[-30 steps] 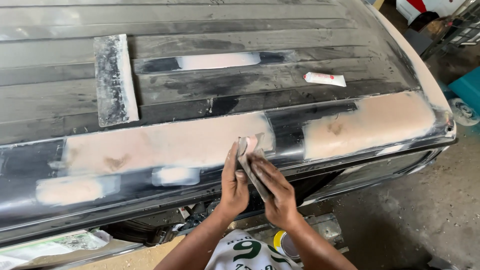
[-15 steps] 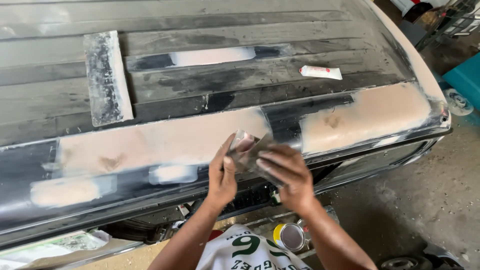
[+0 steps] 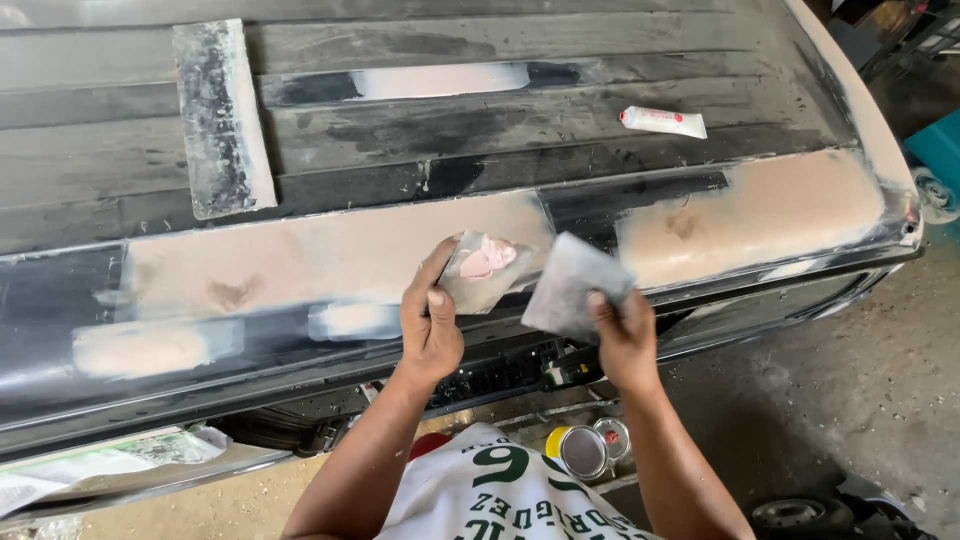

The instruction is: The person applies body filler to a car hood using a putty knife and a mixing board. They scoop filler from a container, spread it onto the board, and then apply it to the surface of the hood, smoothing it out.

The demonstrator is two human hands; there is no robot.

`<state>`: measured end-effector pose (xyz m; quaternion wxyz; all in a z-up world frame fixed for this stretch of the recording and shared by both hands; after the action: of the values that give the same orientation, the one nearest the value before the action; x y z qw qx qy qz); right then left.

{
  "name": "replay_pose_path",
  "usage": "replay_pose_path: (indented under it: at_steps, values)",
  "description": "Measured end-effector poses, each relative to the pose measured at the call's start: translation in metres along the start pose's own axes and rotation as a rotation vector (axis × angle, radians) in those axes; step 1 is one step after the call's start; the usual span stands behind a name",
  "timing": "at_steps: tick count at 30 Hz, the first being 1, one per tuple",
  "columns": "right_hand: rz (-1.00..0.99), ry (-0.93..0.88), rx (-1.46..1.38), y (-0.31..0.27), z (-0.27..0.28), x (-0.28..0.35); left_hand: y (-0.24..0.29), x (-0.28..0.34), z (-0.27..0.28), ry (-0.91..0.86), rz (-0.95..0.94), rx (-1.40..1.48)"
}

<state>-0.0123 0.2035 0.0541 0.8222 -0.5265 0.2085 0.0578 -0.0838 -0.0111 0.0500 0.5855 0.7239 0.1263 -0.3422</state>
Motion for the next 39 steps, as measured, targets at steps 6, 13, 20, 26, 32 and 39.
replay_pose_path:
  at_steps: [6,13,20,26,32,39]
  values:
    - [-0.153,0.238,-0.264,0.002,0.003,-0.003,0.004,0.022,-0.059,-0.161,-0.037,0.06]
    - [0.406,-0.166,-0.224,-0.085,-0.015,-0.001,-0.046,0.045,-0.03,-0.101,0.407,0.361]
    - [0.583,-0.291,-0.13,-0.057,-0.048,0.013,-0.001,0.012,-0.014,-0.006,0.219,0.427]
    - [0.445,-0.192,-0.167,-0.032,-0.039,0.019,-0.047,0.039,-0.003,0.025,0.208,0.552]
    - [0.164,0.165,-0.366,0.014,0.017,0.0,-0.05,0.069,-0.05,0.306,0.817,0.776]
    - [0.032,-0.022,-0.796,0.079,-0.024,0.013,-0.028,0.056,-0.098,0.233,1.197,0.953]
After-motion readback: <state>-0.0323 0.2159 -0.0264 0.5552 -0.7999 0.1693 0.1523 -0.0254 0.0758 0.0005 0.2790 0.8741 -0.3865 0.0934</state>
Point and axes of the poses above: each hand's wrist, its own x-axis away from the middle knuckle, its own z-axis out of the back of the hand, y = z × x, the point moved 10 cm from there along -x, towards the middle knuckle, and after that the axes turned 8 degrees about -y, right-handed, at the moved point
